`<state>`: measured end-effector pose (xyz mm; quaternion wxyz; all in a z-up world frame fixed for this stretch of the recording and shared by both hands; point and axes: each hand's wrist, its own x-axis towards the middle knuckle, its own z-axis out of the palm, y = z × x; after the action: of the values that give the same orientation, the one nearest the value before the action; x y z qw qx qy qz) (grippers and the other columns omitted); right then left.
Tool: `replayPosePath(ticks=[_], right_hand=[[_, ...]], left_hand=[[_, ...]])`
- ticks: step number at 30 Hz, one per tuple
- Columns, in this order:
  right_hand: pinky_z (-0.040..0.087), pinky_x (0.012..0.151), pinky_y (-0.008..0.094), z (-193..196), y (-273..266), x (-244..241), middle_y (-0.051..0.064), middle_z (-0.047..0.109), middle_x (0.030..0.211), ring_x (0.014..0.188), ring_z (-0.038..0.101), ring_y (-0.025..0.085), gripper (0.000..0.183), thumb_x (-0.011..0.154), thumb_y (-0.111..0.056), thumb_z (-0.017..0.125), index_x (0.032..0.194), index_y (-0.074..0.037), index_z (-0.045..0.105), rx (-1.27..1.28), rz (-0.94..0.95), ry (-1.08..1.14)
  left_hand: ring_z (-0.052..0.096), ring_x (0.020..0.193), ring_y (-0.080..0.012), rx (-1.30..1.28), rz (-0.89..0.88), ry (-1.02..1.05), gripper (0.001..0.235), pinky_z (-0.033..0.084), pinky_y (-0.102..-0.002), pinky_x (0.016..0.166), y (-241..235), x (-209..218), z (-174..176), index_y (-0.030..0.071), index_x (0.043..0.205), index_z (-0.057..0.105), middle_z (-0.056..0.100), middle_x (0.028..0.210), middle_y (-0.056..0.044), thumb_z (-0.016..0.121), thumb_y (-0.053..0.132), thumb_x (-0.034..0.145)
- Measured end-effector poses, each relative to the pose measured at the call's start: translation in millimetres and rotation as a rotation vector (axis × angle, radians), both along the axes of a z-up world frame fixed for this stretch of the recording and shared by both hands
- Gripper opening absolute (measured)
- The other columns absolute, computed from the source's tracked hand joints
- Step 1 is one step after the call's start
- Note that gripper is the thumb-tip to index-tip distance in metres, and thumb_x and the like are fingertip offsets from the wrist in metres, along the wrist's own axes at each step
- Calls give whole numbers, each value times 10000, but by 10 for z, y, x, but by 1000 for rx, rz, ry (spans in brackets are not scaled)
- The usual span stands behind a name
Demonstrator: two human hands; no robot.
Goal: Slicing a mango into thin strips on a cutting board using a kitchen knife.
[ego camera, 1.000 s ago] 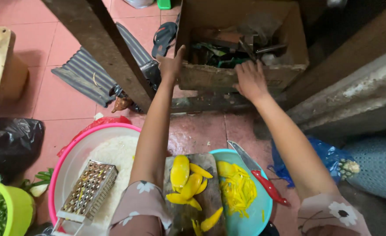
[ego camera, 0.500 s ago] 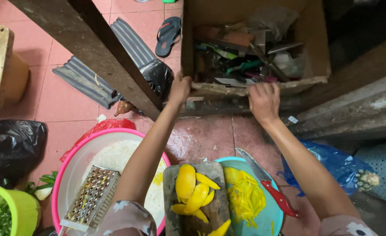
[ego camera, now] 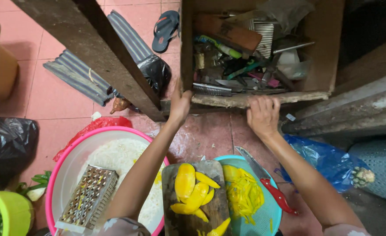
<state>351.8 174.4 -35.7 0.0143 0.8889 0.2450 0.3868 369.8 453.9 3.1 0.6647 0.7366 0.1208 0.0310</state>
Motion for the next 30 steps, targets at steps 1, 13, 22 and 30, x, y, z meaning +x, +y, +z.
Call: replayPosePath(ticks=[1, 13, 22, 30], right_hand=[[430, 989, 468, 17, 6, -33, 77, 580, 934, 970, 608, 270, 170, 803, -181, 676, 956, -121, 633, -4, -1, 14], [406, 1050, 467, -95, -6, -170, 78, 585, 1038, 1060, 596, 265, 390, 830, -189, 617, 1211, -109, 623, -9, -10, -2], [382, 1075, 500, -147, -47, -214, 100, 598, 1146, 1134, 586, 276, 476, 915, -383, 587, 1303, -107, 587, 6, 9, 96], [452, 1007, 472, 355, -215, -165, 112, 684, 1126, 1107, 656, 301, 394, 970, -357, 640, 1266, -98, 653, 142, 85, 472]], left_hand=[[372, 1468, -388, 8, 2, -57, 775, 261, -505, 1230, 10, 15, -153, 46, 1585, 349, 414, 1564, -287, 549, 120, 839], [417, 1431, -431, 14, 19, 11, 787, 301, -524, 1192, -11, -167, -266, 127, 1607, 312, 469, 1516, -288, 537, 173, 854], [482, 1387, -422, 17, 39, 49, 816, 369, -511, 1137, -30, -192, -221, 238, 1612, 303, 535, 1460, -276, 565, 230, 839], [400, 1440, -429, -3, 20, 11, 793, 298, -523, 1197, 16, -199, -362, 197, 1612, 311, 458, 1528, -283, 548, 211, 856]])
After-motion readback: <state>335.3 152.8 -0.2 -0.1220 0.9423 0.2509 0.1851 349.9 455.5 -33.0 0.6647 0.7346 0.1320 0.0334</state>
